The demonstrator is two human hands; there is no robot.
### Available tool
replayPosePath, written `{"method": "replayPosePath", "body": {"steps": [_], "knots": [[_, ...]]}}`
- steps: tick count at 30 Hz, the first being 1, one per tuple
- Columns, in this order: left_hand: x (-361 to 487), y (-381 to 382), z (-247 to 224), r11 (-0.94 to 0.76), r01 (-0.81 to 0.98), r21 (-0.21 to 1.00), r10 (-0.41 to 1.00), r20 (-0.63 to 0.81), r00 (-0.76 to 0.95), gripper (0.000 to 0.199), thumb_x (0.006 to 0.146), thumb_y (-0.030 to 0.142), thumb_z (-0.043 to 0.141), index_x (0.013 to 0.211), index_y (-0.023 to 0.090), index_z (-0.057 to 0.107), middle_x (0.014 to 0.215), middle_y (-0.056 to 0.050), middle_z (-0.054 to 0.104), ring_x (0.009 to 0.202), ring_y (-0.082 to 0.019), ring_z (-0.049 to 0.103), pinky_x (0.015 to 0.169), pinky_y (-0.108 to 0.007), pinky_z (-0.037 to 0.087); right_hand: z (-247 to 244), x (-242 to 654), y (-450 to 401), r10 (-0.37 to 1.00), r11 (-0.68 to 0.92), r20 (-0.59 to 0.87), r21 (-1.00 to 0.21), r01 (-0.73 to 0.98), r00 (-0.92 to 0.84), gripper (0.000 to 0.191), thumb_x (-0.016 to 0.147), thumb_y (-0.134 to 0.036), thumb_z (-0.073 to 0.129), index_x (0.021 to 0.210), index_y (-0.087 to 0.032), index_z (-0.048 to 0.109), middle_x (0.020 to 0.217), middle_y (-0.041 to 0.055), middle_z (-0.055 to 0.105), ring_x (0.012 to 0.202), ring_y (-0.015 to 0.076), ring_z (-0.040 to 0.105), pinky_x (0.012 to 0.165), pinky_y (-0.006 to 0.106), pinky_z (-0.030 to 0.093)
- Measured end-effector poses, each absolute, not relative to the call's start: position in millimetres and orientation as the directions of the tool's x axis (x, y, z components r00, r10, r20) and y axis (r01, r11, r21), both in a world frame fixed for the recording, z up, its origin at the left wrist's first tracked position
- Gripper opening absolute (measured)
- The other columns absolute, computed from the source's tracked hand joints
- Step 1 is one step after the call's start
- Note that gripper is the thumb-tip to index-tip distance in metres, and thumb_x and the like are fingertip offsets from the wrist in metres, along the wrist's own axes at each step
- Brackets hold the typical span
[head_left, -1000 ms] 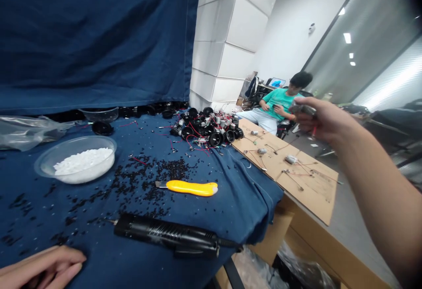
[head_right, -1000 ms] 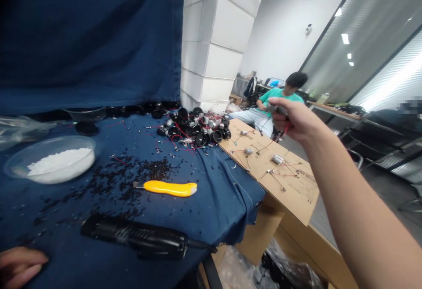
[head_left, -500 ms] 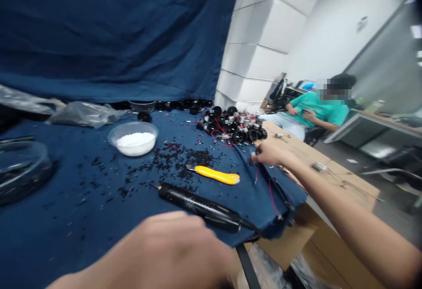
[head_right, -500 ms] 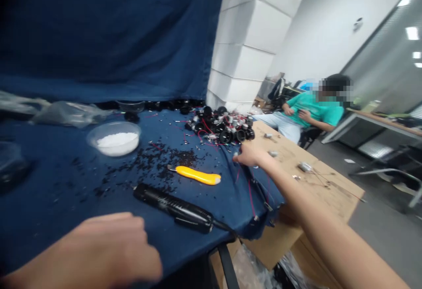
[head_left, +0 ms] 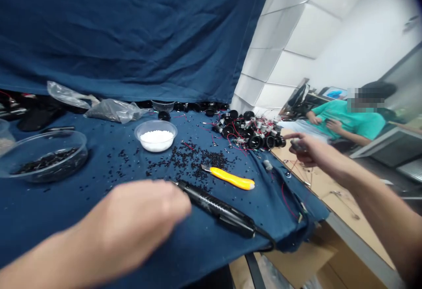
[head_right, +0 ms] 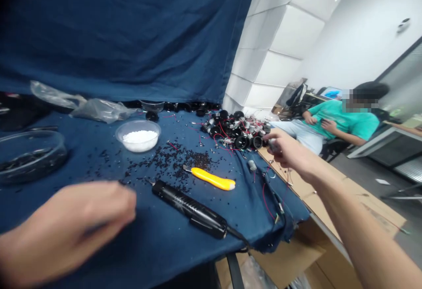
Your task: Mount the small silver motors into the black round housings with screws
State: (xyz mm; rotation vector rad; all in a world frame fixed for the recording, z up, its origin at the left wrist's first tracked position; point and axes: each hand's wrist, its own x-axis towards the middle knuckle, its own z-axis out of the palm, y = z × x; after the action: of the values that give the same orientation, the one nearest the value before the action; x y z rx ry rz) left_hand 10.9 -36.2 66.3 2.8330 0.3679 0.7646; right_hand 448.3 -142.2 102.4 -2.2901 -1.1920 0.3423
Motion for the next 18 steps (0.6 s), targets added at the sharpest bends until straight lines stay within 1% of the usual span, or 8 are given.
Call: {"method": "replayPosePath", "body": {"steps": [2, 4, 6, 7, 11, 14, 16, 18], "knots": [[22, 1, 69, -0.917, 0.346, 0.198, 0.399, 0.439, 0.805, 0.024, 0.093, 0.032, 0.047, 0.109, 0.024, 0.063, 0.093, -0.003, 0.071, 0.077, -0.018, 0.066, 0.074, -0.028, 0.051, 128, 429, -154, 0.88, -0.328, 0.033, -0.68, 0.656, 0.474, 0.039, 0.092, -0.04, 0.039, 0.128, -0.03, 0.052, 0.075, 0.0009, 0.052, 0.056, 0.0131, 0.045, 0.05, 0.025, 0.04], [31, 45, 72, -0.803, 0.596, 0.003, 0.58, 0.24, 0.779, 0.032, 0.092, 0.035, 0.042, 0.111, 0.019, 0.063, 0.098, -0.009, 0.071, 0.087, -0.025, 0.066, 0.077, -0.035, 0.05, 150, 402, -166, 0.938, -0.136, 0.078, -0.814, 0.565, 0.339, 0.045, 0.086, -0.047, 0.059, 0.129, -0.032, 0.054, 0.078, 0.001, 0.053, 0.063, 0.0137, 0.05, 0.055, 0.024, 0.046], [38, 88, 74, -0.747, 0.66, -0.081, 0.642, 0.17, 0.748, 0.031, 0.09, 0.026, 0.043, 0.105, 0.012, 0.066, 0.099, -0.018, 0.07, 0.098, -0.036, 0.063, 0.083, -0.046, 0.048, 163, 368, -177, 0.951, -0.07, 0.096, -0.858, 0.509, 0.293, 0.054, 0.085, -0.05, 0.065, 0.134, -0.035, 0.049, 0.08, 0.0018, 0.059, 0.064, 0.0153, 0.057, 0.055, 0.025, 0.051], [41, 107, 74, -0.728, 0.679, -0.094, 0.667, 0.135, 0.733, 0.029, 0.089, 0.022, 0.044, 0.1, 0.01, 0.068, 0.095, -0.019, 0.07, 0.097, -0.037, 0.063, 0.083, -0.047, 0.047, 164, 350, -182, 0.963, -0.07, 0.066, -0.877, 0.475, 0.263, 0.058, 0.084, -0.05, 0.066, 0.136, -0.036, 0.045, 0.082, 0.0022, 0.061, 0.06, 0.0152, 0.059, 0.054, 0.026, 0.053], [60, 149, 66, -0.683, 0.728, -0.057, 0.73, -0.038, 0.682, 0.023, 0.093, 0.03, 0.055, 0.102, 0.012, 0.067, 0.092, -0.01, 0.07, 0.086, -0.024, 0.066, 0.08, -0.042, 0.053, 135, 276, -192, 0.934, -0.348, -0.349, -0.937, 0.034, -0.078, 0.06, 0.086, -0.048, 0.067, 0.136, -0.031, 0.039, 0.089, 0.0049, 0.066, 0.054, 0.0139, 0.066, 0.051, 0.024, 0.052], [76, 157, 57, -0.682, 0.731, -0.014, 0.727, -0.127, 0.675, 0.025, 0.093, 0.037, 0.06, 0.102, 0.014, 0.065, 0.097, -0.006, 0.068, 0.086, -0.019, 0.065, 0.081, -0.039, 0.054, 91, 237, -181, 0.873, -0.465, -0.397, -0.854, -0.234, -0.284, 0.049, 0.082, -0.046, 0.071, 0.12, -0.025, 0.049, 0.084, 0.0039, 0.067, 0.058, 0.0085, 0.065, 0.046, 0.012, 0.039], [83, 158, 53, -0.674, 0.738, -0.003, 0.731, -0.146, 0.667, 0.024, 0.092, 0.036, 0.062, 0.098, 0.013, 0.066, 0.096, -0.005, 0.068, 0.085, -0.018, 0.065, 0.08, -0.037, 0.055, 64, 222, -164, 0.847, -0.518, -0.407, -0.775, -0.362, -0.341, 0.045, 0.077, -0.049, 0.07, 0.109, -0.022, 0.053, 0.08, 0.0024, 0.066, 0.06, 0.0137, 0.068, 0.05, 0.017, 0.046], [86, 158, 50, -0.656, 0.755, -0.008, 0.749, -0.136, 0.649, 0.023, 0.091, 0.035, 0.063, 0.096, 0.013, 0.065, 0.095, -0.005, 0.068, 0.086, -0.019, 0.066, 0.079, -0.037, 0.055, 43, 215, -145, 0.851, -0.525, -0.448, -0.746, -0.41, -0.276, 0.044, 0.071, -0.037, 0.068, 0.109, -0.02, 0.054, 0.087, 0.0044, 0.067, 0.072, 0.018, 0.072, 0.064, 0.024, 0.052]]}}
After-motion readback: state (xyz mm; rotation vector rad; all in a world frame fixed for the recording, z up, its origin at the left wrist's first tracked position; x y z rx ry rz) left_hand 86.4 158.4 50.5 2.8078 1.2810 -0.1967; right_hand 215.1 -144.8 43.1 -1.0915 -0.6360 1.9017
